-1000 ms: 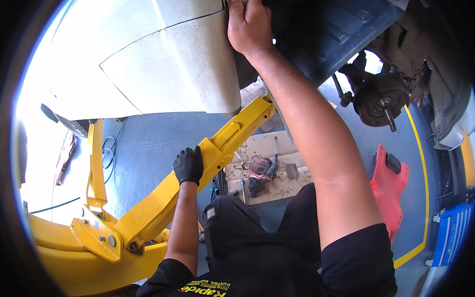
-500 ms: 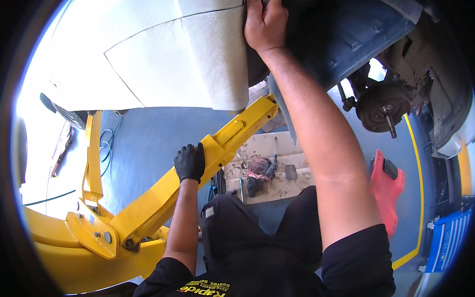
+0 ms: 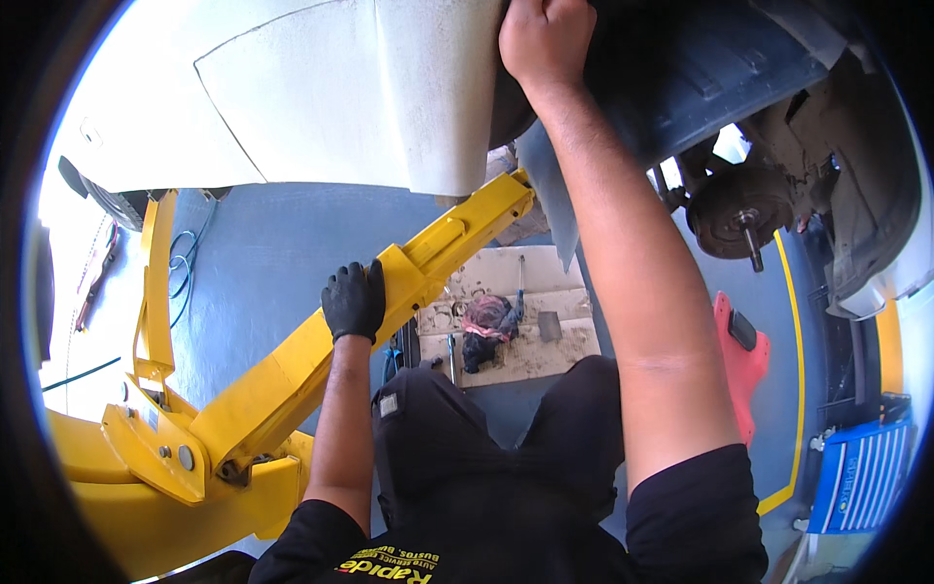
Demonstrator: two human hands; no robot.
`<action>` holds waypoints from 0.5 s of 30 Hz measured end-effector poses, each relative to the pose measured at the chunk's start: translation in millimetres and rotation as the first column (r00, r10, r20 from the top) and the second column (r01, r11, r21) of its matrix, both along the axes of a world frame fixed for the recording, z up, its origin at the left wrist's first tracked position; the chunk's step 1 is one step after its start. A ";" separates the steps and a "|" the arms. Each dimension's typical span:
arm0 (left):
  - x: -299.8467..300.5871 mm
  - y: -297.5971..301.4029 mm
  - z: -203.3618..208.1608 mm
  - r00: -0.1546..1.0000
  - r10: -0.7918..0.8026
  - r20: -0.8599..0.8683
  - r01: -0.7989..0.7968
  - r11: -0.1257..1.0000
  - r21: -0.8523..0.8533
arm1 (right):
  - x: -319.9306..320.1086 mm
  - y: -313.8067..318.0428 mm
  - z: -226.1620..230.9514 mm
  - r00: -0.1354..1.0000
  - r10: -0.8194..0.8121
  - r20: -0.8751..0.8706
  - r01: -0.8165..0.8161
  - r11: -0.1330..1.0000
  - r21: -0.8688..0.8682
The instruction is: The person works under a white van raised on a yellow lift, using a ratchet to loosen and tighten bolts on the suspension area. They retrieve a tool from a blue toolbox, apply spray lubricant, and continue fastening components under the vehicle.
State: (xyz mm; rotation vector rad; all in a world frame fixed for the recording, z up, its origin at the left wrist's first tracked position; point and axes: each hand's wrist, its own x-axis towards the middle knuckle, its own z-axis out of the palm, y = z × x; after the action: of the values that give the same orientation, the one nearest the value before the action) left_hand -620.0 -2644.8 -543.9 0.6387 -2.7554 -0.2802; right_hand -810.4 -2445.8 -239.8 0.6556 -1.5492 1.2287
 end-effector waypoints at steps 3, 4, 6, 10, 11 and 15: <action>-4.5 3.9 0.3 1.000 -0.014 -0.013 0.014 1.000 0.001 | -10.7 19.8 12.2 0.967 -0.230 0.106 0.212 0.964 0.159; 4.1 -2.5 -5.1 1.000 0.019 0.010 -0.019 1.000 0.003 | 19.8 4.9 20.4 0.893 -0.025 0.449 -0.011 0.997 0.078; 3.6 -1.7 -2.5 0.999 0.028 0.023 -0.028 1.000 0.006 | 16.0 7.9 24.2 0.871 -0.030 0.491 -0.016 0.996 0.089; 1.1 3.8 0.6 1.000 0.012 -0.003 -0.012 1.000 0.016 | 0.9 16.5 15.6 0.968 -0.247 0.039 0.237 0.955 0.179; 0.9 3.1 -0.1 1.000 0.014 -0.003 -0.014 1.000 0.012 | 5.9 9.4 11.1 0.976 -0.218 0.025 0.213 0.968 0.130; 1.5 0.2 -4.0 0.999 -0.009 -0.042 0.008 1.000 -0.016 | -0.8 2.0 2.8 0.991 -0.130 0.032 0.128 0.990 0.056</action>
State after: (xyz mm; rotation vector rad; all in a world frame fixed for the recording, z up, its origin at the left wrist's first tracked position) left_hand -618.5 -2644.6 -547.9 0.6101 -2.7180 -0.2702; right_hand -811.2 -2443.9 -236.9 0.5615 -1.6331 1.1104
